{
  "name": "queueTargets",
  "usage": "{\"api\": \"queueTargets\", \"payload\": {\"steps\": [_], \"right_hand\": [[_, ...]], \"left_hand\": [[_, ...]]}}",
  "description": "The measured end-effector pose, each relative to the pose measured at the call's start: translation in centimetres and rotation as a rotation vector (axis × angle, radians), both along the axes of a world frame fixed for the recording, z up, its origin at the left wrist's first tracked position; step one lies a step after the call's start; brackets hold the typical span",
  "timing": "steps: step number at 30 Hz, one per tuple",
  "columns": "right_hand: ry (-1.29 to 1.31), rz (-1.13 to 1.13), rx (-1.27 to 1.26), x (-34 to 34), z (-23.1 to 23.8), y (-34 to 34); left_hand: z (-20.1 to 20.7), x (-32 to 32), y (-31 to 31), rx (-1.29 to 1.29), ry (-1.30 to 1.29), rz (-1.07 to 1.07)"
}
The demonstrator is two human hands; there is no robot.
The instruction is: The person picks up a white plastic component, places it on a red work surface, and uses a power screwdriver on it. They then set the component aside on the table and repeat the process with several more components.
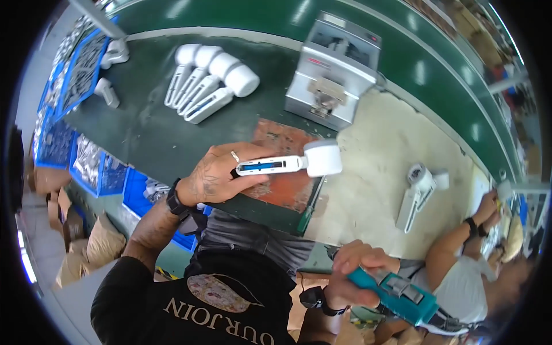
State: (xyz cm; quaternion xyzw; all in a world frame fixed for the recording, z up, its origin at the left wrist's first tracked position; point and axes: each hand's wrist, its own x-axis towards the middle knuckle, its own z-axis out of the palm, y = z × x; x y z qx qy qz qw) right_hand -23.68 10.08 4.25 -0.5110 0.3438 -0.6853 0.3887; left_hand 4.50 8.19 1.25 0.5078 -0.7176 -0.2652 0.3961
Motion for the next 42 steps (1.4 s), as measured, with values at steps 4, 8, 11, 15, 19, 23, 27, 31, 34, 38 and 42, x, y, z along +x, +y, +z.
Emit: {"api": "queueTargets", "payload": {"steps": [4, 8, 11, 15, 19, 23, 27, 31, 34, 38, 42], "right_hand": [[-0.007, 0.117, 0.031, 1.2, -0.1, -0.1], [-0.014, 0.159, 0.029, 1.0, 0.0, 0.0], [-0.013, 0.183, 0.047, 1.0, 0.1, -0.2], [0.039, 0.151, 0.075, 0.6, 0.4, -0.3], [-0.008, 0.179, 0.090, -1.2, -0.5, 0.4], [-0.006, 0.178, 0.084, -1.5, -0.4, 0.5], [-0.028, 0.241, 0.081, -0.8, -0.5, 0.2], [-0.025, 0.275, 0.088, -1.0, -0.7, 0.2], [-0.017, 0.263, 0.079, -1.4, -0.6, 0.2], [0.024, 0.213, 0.070, -1.0, -0.3, 0.4], [0.010, 0.220, 0.094, -0.7, -0.1, 0.7]], "left_hand": [[0.0, 1.8, 2.5, -0.050, 0.057, 0.285], [-0.8, 4.2, 3.9, -0.102, -0.086, 0.572], [-1.9, 5.0, 2.7, -0.087, -0.193, 0.613], [-2.0, 4.0, 1.5, 0.026, -0.245, 0.663], [-2.5, 4.6, 2.4, 0.042, -0.243, 0.639], [-2.7, 4.7, 3.5, -0.053, -0.354, 0.655], [-3.1, 4.4, 3.5, -0.109, -0.327, 0.704], [-2.4, 4.0, 3.5, -0.054, -0.318, 0.750], [-2.1, 3.8, 3.6, 0.046, -0.282, 0.756], [-0.4, 3.3, 3.1, 0.004, -0.525, 0.755], [1.1, 3.0, -0.4, -0.208, -0.634, 0.563]]}}
